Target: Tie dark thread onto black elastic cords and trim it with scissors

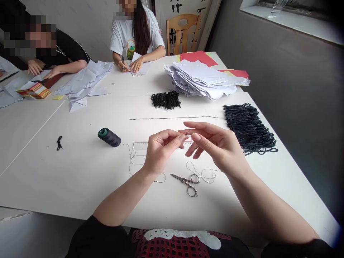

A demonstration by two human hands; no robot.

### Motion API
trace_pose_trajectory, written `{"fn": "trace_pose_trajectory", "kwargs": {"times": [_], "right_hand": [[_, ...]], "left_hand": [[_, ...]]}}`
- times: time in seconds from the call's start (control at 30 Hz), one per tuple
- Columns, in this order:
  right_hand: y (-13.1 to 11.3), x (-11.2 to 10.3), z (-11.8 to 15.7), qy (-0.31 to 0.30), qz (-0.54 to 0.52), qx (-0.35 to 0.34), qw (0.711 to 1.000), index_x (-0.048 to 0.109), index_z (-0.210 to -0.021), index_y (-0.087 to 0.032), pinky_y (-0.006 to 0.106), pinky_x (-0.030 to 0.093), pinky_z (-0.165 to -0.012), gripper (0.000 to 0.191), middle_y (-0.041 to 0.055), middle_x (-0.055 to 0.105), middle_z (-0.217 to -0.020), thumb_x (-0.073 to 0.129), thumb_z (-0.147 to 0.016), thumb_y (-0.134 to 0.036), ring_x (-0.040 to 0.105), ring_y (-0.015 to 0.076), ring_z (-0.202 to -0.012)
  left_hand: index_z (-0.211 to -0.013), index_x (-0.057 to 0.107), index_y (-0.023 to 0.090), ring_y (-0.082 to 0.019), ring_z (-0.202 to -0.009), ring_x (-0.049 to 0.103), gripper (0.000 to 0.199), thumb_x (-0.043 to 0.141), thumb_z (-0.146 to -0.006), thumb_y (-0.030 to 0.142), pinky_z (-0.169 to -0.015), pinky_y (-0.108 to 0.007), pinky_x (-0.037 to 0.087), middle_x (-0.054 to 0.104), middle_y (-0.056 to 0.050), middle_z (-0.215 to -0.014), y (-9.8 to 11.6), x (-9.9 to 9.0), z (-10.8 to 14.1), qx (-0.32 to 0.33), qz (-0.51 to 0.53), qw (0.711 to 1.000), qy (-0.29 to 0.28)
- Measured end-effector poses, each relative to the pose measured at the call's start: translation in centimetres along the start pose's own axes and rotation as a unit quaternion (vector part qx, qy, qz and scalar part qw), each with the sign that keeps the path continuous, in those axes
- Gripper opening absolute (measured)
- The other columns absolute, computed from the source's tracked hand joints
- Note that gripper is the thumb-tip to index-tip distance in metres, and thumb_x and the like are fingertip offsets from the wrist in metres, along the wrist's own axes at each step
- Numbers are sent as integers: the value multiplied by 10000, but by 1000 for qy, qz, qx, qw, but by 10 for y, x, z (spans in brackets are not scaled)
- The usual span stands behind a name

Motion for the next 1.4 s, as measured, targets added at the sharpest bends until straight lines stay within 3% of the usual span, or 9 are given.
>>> {"fn": "trace_pose_trajectory", "kwargs": {"times": [0.23,0.5,0.73,1.0,1.4], "right_hand": [[-1,-3,-3,12,7,-20,1000,699,-912,-151,212,553,-428,260,55,738,-828,685,-867,-407,661,116,-480],[-10,-4,1,26,85,-63,994,687,-809,-164,225,557,-459,253,27,694,-670,721,-834,-413,658,131,-497],[-21,-5,10,69,179,-145,971,686,-833,-177,221,535,-481,132,16,686,-702,687,-876,-303,655,116,-533],[-18,-4,5,23,107,-100,989,702,-840,-168,207,534,-454,218,22,700,-671,625,-921,-356,663,116,-490],[-19,-3,3,-14,85,-120,989,700,-837,-148,178,557,-449,129,18,710,-671,669,-891,-262,666,107,-490]], "left_hand": [[-685,665,200,-90,-527,472,164,674,-809,306,-557,-262,455,551,21,-568,6,2,1,13,-19,1000,-10],[-690,670,182,-87,-510,430,178,667,-821,304,-454,-239,338,561,8,-584,18,6,6,65,-90,994,-10],[-744,713,178,-83,-498,460,175,692,-826,331,-463,-232,368,550,16,-551,10,6,4,28,-66,997,-19],[-711,703,191,-74,-456,424,171,693,-822,321,-460,-237,360,504,34,-494,9,5,4,8,-28,999,-29],[-691,688,180,-66,-478,421,166,693,-797,307,-458,-216,327,493,43,-487,1,6,4,-47,18,998,-43]]}}
Point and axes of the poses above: each hand's wrist, its own z-axis away from the middle knuckle, its own x-axis out of the palm, y = z × x, the point moved 9 cm from there along -z, towards the middle knuckle
